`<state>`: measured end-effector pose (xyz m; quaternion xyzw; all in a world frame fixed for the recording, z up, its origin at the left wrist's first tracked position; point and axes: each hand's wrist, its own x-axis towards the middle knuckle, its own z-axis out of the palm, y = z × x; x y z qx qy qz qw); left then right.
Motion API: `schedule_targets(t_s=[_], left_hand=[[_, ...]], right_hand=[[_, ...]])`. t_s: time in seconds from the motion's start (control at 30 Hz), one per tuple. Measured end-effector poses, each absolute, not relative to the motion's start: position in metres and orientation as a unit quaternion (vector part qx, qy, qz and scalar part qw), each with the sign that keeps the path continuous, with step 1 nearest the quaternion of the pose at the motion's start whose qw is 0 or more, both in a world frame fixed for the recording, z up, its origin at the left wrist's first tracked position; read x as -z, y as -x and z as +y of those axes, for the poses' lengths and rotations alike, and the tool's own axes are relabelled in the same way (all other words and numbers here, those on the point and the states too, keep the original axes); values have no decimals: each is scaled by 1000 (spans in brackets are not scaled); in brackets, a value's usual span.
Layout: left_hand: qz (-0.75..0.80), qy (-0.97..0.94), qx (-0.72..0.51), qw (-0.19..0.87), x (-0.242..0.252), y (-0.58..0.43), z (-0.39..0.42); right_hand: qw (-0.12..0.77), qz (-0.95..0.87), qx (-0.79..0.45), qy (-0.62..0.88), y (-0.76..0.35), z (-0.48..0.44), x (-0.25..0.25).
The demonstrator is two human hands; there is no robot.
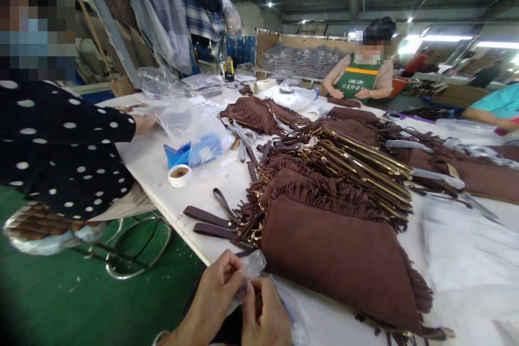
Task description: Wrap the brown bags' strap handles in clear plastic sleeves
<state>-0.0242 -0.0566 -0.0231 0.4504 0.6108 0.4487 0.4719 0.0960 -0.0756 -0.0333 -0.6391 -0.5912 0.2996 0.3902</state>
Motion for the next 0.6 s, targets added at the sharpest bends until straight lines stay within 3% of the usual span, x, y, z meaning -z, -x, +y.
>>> schedule_targets(t_s=[0.3, 0.6], left_hand=[[612, -556, -381, 414, 15, 23, -70], [575, -426, -436, 546, 9, 27, -59]], right_hand=[[391, -600, -264, 646, -97, -74, 34], [416, -601, -269, 627, -96, -74, 34]])
